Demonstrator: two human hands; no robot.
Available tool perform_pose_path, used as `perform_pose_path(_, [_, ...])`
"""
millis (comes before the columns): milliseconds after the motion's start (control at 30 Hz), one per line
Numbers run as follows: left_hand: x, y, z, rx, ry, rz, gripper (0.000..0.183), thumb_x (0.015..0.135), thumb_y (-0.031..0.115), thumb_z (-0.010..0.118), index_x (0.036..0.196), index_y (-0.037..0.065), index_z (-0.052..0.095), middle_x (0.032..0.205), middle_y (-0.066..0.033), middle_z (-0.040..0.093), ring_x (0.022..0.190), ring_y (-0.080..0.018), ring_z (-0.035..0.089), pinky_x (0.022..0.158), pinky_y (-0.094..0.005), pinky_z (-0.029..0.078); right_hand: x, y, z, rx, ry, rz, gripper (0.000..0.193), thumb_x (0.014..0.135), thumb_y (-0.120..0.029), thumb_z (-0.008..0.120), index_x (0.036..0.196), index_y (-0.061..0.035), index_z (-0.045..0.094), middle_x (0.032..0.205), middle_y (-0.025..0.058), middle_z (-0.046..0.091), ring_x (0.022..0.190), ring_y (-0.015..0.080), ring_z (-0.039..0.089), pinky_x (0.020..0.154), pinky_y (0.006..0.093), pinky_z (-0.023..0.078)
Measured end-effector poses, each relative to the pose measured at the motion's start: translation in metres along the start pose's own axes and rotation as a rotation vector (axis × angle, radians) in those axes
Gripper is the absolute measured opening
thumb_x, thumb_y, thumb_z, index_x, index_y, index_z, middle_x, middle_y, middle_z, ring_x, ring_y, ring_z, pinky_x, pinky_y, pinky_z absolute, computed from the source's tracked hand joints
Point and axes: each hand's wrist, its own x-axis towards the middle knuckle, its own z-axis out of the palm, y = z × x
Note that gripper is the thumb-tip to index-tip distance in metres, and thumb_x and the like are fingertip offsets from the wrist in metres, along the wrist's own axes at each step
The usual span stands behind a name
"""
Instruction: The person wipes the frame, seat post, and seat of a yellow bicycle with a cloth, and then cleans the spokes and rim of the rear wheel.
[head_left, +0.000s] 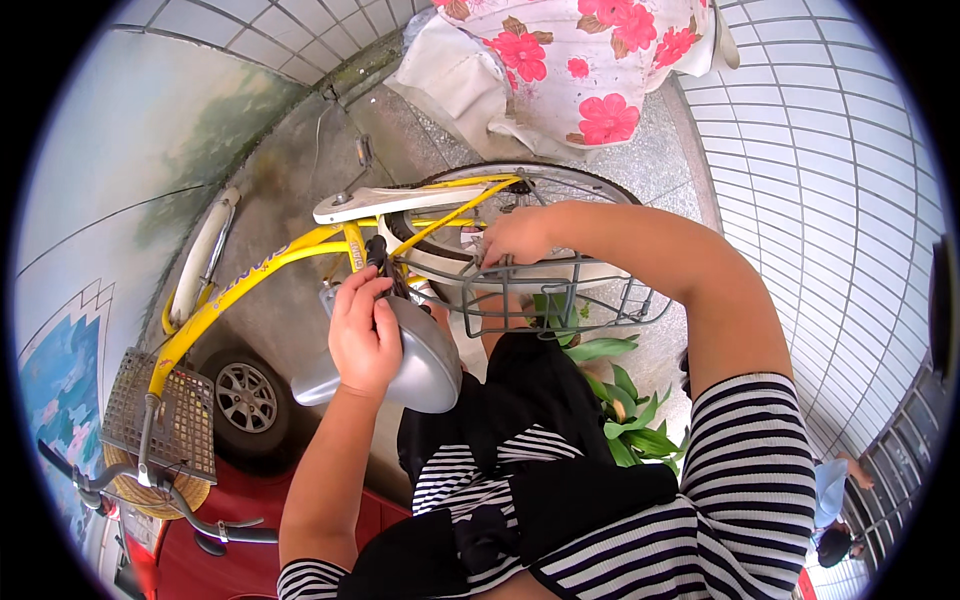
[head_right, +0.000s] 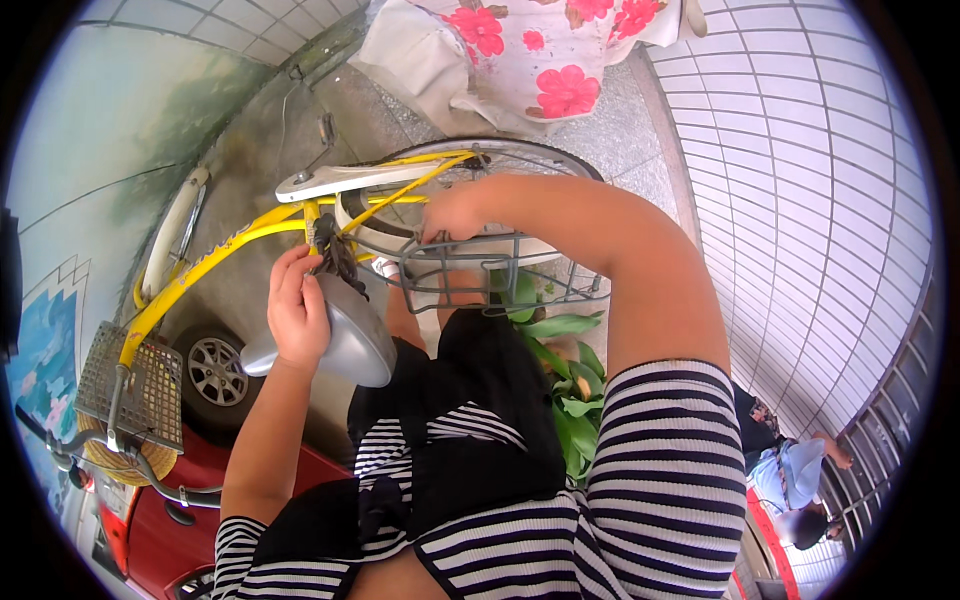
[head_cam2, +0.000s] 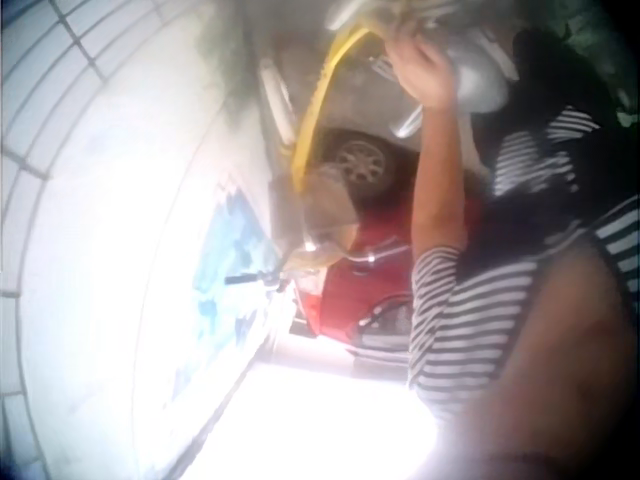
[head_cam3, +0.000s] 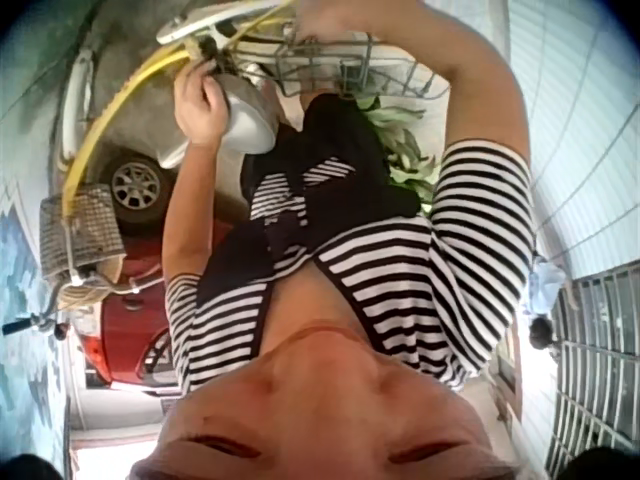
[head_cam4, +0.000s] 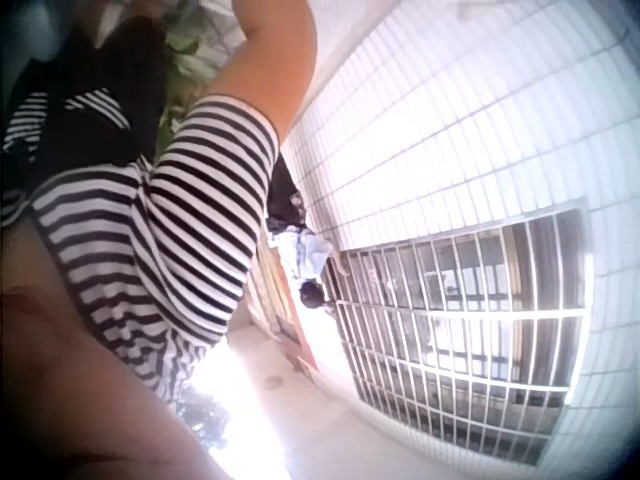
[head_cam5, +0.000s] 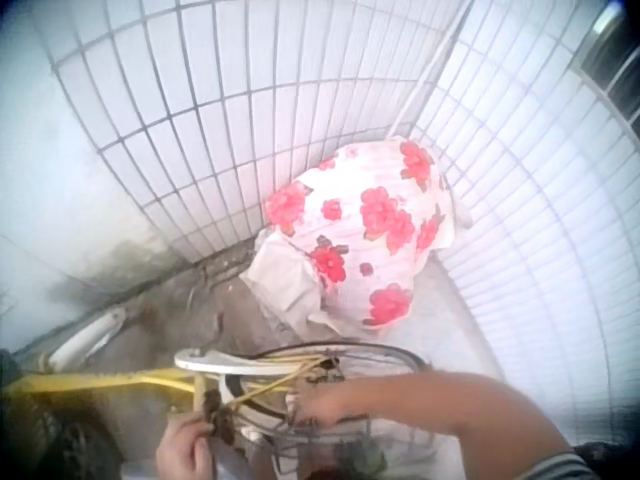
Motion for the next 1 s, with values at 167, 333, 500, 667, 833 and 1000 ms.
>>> perform_pose_path(167, [0.003, 0.005, -0.002, -0.001, -0.003, -0.005, 0.02, 0.077, 0.003, 0.05, 0.093, 0.004, 0.062, 0.107, -0.0138, 0.058, 0.091, -0.0307, 0.058, 0.079, -0.0347, 0.047, 0.008, 0.009, 0.004, -0.048, -0.083, -0.132, 0.045, 0.075, -0.011, 0.054, 0.118, -0.0228, 0.056, 0.11, 0.0102, 0.053, 0.103, 0.0312, 0.052, 0.076, 0.0427, 0.046])
perform_pose_path(333, [0.005, 0.0, -0.003, 0.018, -0.033, 0.045, 0.023, 0.08, 0.004, 0.045, 0.098, 0.001, 0.059, 0.112, -0.0158, 0.054, 0.095, -0.0295, 0.056, 0.079, -0.0336, 0.045, 0.007, 0.015, -0.003, 0.075, -0.192, -0.211, 0.042, 0.073, -0.003, 0.048, 0.112, -0.0094, 0.058, 0.11, 0.0136, 0.058, 0.1, 0.0333, 0.054, 0.083, 0.0417, 0.043])
perform_pose_path(500, [0.004, -0.002, -0.002, 0.003, -0.056, 0.01, 0.024, 0.08, 0.004, 0.045, 0.099, 0.001, 0.059, 0.112, -0.0161, 0.054, 0.089, -0.0269, 0.056, 0.075, -0.0313, 0.045, 0.004, 0.022, 0.005, 0.153, -0.334, -0.129, 0.04, 0.074, -0.003, 0.046, 0.111, -0.0128, 0.06, 0.109, 0.0106, 0.06, 0.101, 0.0306, 0.054, 0.083, 0.0411, 0.043])
perform_pose_path(667, [0.004, -0.003, -0.003, 0.001, -0.051, 0.035, 0.024, 0.08, 0.005, 0.046, 0.099, 0.001, 0.059, 0.112, -0.0164, 0.054, 0.088, -0.0267, 0.056, 0.074, -0.0309, 0.045, 0.006, 0.021, 0.006, 0.097, -0.523, 0.03, 0.04, 0.073, -0.007, 0.051, 0.107, -0.024, 0.064, 0.109, 0.0088, 0.059, 0.105, 0.0303, 0.053, 0.085, 0.0422, 0.044])
perform_pose_path(833, [0.002, -0.002, -0.002, -0.006, -0.047, 0.009, 0.023, 0.08, 0.005, 0.046, 0.099, 0.001, 0.059, 0.112, -0.0165, 0.054, 0.09, -0.0282, 0.056, 0.077, -0.0325, 0.045, 0.002, 0.006, -0.012, -0.051, -0.59, 0.094, 0.036, 0.071, -0.009, 0.055, 0.105, -0.0205, 0.063, 0.098, 0.0096, 0.063, 0.098, 0.0313, 0.057, 0.078, 0.041, 0.046])
perform_pose_path(1000, [0.004, 0.002, -0.003, -0.003, -0.046, 0.02, 0.023, 0.081, 0.004, 0.046, 0.098, 0.001, 0.059, 0.11, -0.0169, 0.055, 0.095, -0.0317, 0.056, 0.082, -0.0347, 0.045, -0.015, 0.017, -0.038, 0.152, -0.233, 0.187, 0.039, 0.071, -0.015, 0.062, 0.11, -0.0118, 0.056, 0.104, 0.0107, 0.061, 0.098, 0.0295, 0.056, 0.079, 0.0392, 0.046])
